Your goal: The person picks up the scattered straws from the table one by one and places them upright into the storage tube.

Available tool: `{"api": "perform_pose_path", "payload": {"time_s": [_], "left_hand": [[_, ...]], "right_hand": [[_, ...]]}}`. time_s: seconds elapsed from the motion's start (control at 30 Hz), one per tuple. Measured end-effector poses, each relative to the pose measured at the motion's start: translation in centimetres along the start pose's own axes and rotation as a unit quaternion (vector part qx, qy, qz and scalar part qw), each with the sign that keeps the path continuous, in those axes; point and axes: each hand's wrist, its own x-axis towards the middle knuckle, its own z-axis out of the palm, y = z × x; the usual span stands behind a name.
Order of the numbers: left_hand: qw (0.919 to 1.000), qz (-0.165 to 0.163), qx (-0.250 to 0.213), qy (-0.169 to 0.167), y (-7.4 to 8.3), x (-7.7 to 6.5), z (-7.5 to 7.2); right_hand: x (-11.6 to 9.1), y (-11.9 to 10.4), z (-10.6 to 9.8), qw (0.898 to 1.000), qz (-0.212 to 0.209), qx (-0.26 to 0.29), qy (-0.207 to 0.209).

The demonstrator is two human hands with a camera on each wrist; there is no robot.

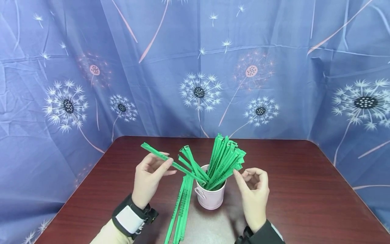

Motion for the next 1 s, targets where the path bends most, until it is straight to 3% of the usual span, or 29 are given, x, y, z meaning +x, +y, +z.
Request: {"api": "perform_pose_path", "payload": {"time_s": [0.1,0.2,0.27,0.3,0.4,0.53,0.67,0.83,0.93,1.0], "left_hand": [[0.9996,-0.004,0.022,-0.015,-0.4,0.0,0.3],[0.998,-0.009,0.049,-0.039,-0.7,0.0,0.7],[0.995,-0.005,0.082,-0.057,-1.0,0.0,1.0],[0.9933,-0.001,0.095,-0.066,-1.2,-0.1,1.1],[0.9856,0.016,0.145,-0.085,-1.6,-0.2,1.4],[0.9747,0.02,0.197,-0.104,-2.0,-0.3,1.8],[0.9618,0.01,0.244,-0.124,-2.5,-0.4,2.1],[0.9506,0.013,0.275,-0.143,-3.3,-0.6,2.5],[0.9459,0.007,0.281,-0.162,-3.6,-0.7,2.7],[0.9436,-0.003,0.281,-0.175,-3.9,-0.8,2.8]], "right_hand": [[-0.8,0.1,0.4,0.999,-0.034,0.027,-0.024],[-1.8,-0.2,1.2,0.994,-0.067,-0.007,-0.09],[-2.4,-0.4,1.8,0.981,-0.1,-0.063,-0.154],[-2.6,-0.4,2.1,0.969,-0.131,-0.089,-0.19],[-3.3,0.0,3.1,0.913,-0.23,-0.147,-0.303],[-4.2,1.0,4.1,0.806,-0.374,-0.207,-0.41],[-5.2,1.8,4.9,0.707,-0.477,-0.279,-0.442],[-6.2,2.4,5.5,0.611,-0.519,-0.369,-0.471],[-6.8,2.8,5.5,0.562,-0.532,-0.419,-0.475],[-7.2,3.1,5.4,0.536,-0.541,-0.444,-0.473]]}}
